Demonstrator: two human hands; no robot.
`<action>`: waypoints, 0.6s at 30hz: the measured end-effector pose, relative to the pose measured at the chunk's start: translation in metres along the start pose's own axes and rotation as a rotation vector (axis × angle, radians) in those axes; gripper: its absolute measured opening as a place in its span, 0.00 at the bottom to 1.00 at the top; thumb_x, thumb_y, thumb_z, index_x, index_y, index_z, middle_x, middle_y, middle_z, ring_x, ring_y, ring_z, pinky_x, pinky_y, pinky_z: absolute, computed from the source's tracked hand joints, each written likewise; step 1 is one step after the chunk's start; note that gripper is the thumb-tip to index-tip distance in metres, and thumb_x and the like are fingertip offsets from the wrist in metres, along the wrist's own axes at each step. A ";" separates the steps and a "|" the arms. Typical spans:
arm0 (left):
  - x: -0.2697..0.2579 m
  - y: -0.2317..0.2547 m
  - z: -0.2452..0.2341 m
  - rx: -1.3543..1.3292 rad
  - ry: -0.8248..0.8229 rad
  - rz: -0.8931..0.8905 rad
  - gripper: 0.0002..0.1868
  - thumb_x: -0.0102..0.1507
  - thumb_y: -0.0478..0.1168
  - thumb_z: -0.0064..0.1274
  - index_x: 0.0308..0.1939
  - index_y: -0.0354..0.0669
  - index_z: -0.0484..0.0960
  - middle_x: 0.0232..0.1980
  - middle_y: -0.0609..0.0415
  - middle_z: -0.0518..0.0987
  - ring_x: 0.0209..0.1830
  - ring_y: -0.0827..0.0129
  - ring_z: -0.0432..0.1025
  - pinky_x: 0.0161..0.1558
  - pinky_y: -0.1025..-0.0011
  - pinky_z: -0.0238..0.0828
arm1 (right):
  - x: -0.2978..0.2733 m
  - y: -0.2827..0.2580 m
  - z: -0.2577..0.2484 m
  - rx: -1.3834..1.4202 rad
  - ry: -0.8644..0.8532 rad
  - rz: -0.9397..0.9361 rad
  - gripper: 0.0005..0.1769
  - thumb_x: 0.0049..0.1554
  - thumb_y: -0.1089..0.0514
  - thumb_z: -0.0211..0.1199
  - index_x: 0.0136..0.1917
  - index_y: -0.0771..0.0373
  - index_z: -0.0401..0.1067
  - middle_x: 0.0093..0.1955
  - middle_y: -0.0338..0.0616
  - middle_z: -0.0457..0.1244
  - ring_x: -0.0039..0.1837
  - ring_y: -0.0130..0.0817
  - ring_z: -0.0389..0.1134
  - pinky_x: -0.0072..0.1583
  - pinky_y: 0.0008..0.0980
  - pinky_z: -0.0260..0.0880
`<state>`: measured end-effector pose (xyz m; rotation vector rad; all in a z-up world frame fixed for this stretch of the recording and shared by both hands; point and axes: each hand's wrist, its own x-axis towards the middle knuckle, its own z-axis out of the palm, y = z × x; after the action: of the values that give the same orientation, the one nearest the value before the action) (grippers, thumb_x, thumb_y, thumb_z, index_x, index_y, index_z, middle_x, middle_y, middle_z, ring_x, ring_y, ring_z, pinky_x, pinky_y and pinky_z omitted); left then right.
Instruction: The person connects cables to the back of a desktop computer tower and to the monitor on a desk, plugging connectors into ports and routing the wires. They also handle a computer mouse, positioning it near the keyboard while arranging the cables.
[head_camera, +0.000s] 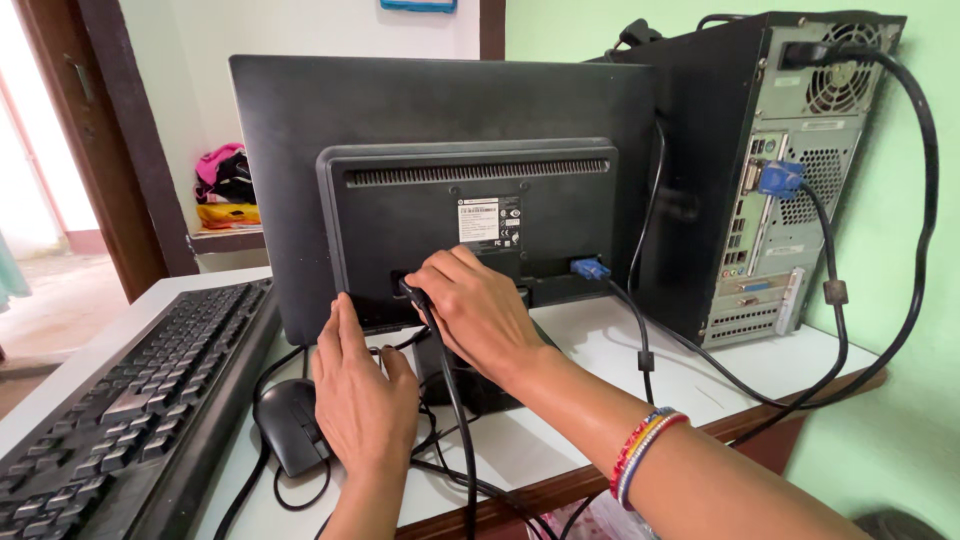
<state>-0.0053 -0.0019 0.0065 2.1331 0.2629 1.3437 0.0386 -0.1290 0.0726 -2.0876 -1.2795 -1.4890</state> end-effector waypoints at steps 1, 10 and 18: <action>0.000 0.000 0.000 -0.002 -0.001 -0.002 0.39 0.57 0.35 0.54 0.73 0.39 0.63 0.72 0.49 0.68 0.66 0.52 0.65 0.56 0.58 0.69 | 0.000 0.000 -0.001 0.023 0.001 0.004 0.11 0.53 0.65 0.67 0.51 0.63 0.74 0.49 0.41 0.65 0.54 0.41 0.67 0.52 0.37 0.71; -0.001 0.002 -0.003 0.007 -0.016 -0.021 0.40 0.57 0.35 0.55 0.74 0.40 0.63 0.73 0.52 0.67 0.64 0.54 0.66 0.55 0.60 0.70 | 0.002 -0.005 -0.004 0.014 -0.105 -0.023 0.17 0.49 0.69 0.65 0.52 0.60 0.76 0.48 0.42 0.62 0.51 0.41 0.66 0.49 0.40 0.71; 0.000 0.003 -0.003 0.004 -0.023 -0.028 0.40 0.57 0.36 0.55 0.74 0.40 0.62 0.73 0.53 0.67 0.64 0.55 0.66 0.54 0.60 0.71 | -0.002 -0.005 -0.001 0.052 -0.059 -0.023 0.14 0.52 0.68 0.64 0.53 0.64 0.74 0.50 0.41 0.63 0.52 0.39 0.68 0.47 0.37 0.73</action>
<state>-0.0087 -0.0034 0.0093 2.1394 0.2855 1.3034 0.0338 -0.1278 0.0702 -2.1049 -1.3527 -1.3985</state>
